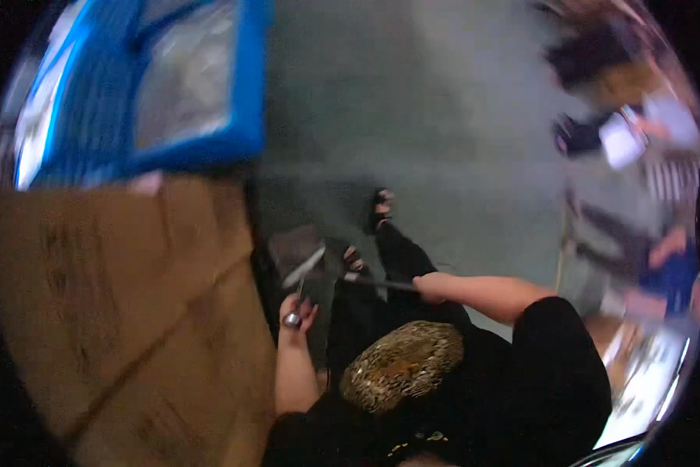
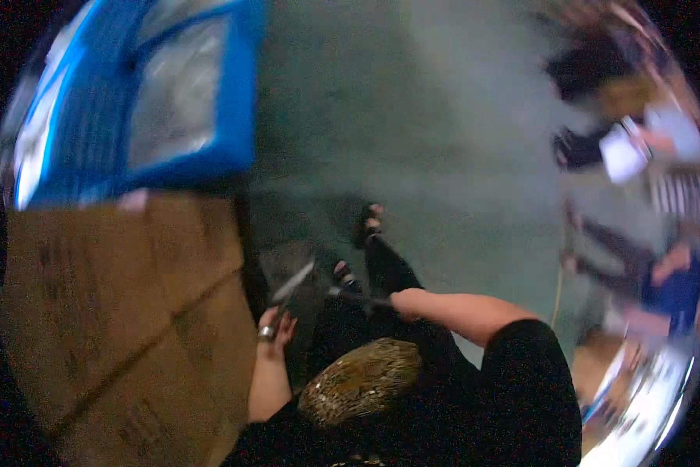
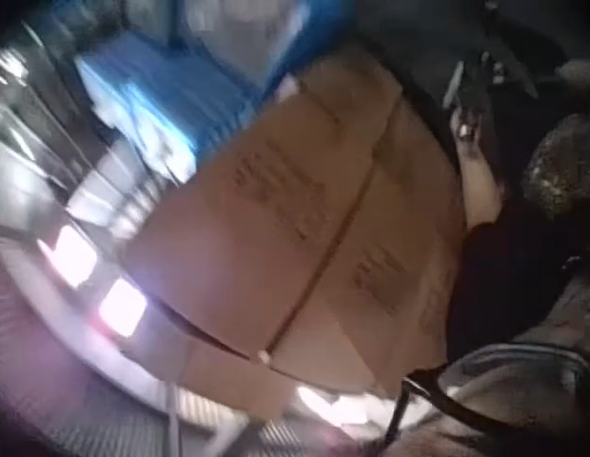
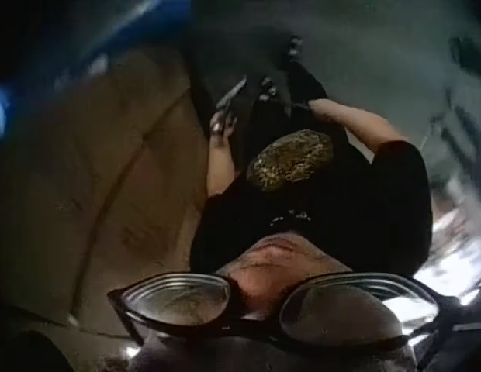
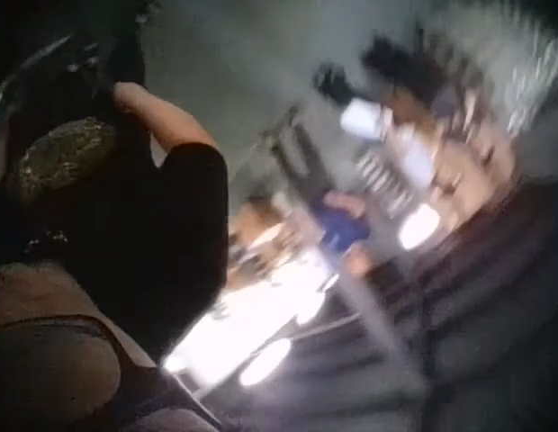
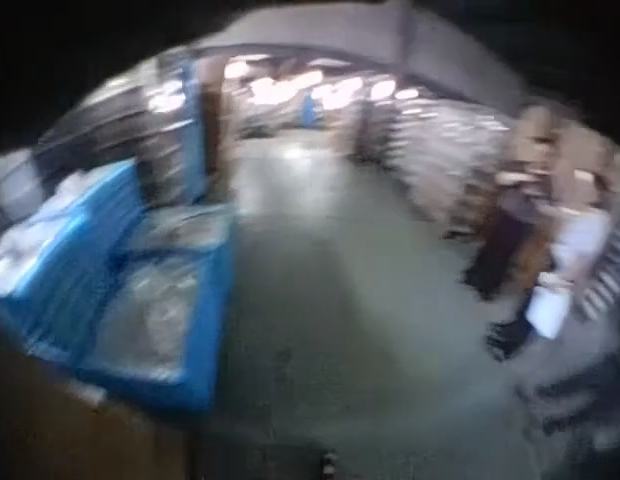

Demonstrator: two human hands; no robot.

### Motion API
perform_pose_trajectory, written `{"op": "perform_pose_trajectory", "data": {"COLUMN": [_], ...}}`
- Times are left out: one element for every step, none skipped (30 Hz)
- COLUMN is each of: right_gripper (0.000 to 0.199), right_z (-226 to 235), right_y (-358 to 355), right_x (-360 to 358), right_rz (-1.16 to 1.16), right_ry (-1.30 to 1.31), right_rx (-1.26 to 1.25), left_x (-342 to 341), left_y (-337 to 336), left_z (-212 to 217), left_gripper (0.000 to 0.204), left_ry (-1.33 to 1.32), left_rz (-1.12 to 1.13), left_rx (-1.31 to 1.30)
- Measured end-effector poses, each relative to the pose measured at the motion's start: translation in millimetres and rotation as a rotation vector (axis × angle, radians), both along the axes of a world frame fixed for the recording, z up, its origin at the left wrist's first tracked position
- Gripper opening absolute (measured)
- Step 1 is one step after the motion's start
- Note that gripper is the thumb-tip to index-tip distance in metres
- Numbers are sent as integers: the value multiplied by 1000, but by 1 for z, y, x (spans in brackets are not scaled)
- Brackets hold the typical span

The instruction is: Sweeping a factory floor with a broom and dustpan before inspecting items on a production line.

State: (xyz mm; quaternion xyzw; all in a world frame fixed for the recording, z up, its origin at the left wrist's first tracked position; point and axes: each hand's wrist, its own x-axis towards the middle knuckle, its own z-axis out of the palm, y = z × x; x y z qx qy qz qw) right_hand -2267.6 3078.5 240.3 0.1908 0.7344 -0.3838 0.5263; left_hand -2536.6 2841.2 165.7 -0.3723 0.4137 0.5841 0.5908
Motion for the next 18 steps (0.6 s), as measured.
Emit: {"op": "perform_pose_trajectory", "data": {"right_gripper": [24, 24, 25, 25, 25, 26, 27, 27, 28, 28, 28, 28, 28, 28, 28, 28, 28, 28], "right_z": [11, 22, 30, 37, 42, 43, 41, 42, 42, 43, 43, 44, 48, 49, 51, 53, 57, 61], "right_y": [-13, -18, -23, -30, -39, -53, -64, -77, -89, -101, -113, -126, -134, -148, -148, -158, -163, -170], "right_x": [6, 19, 33, 52, 72, 82, 92, 104, 121, 135, 147, 158, 169, 179, 187, 197, 208, 220], "right_rz": [-63, -76, -162, -266, -358, -429, -500, -547, -706, -868, -902, -988, -1065, -1111, -1272, -1453, -1466, -1567], "right_ry": [-54, 6, -13, 75, -18, -7, 47, 23, -29, -46, -63, -7, 52, 48, 16, 73, -12, -71], "right_rx": [58, -45, -3, -5, 41, 15, -36, -7, -19, -40, -28, 82, 161, 190, 251, 306, 298, 300], "left_x": [0, 2, 0, 0, -3, -7, -9, -12, -11, -10, -5, 3, 13, 24, 34, 44, 53, 70], "left_y": [-8, -11, -16, -14, -12, -11, -5, -1, 7, 14, 26, 38, 51, 52, 75, 94, 115, 121], "left_z": [1, -1, 1, -1, -1, 1, 2, 6, 10, 18, 27, 36, 51, 65, 78, 89, 99, 106], "left_gripper": [13, 12, 13, 14, 13, 13, 13, 11, 10, 10, 10, 11, 11, 12, 14, 15, 17, 18], "left_ry": [-10, 55, 333, 139, -3, -93, -119, -205, -232, -271, -208, -126, -136, 61, 138, 38, 19, 43], "left_rz": [-18, -78, -329, -125, -113, -48, -155, -232, -272, -337, -472, -573, -647, -860, -954, -1020, -1097, -1125], "left_rx": [-79, 716, 464, 517, 377, 167, 260, 205, 81, 154, 66, -20, -23, 30, -2, -83, -137, -60]}}
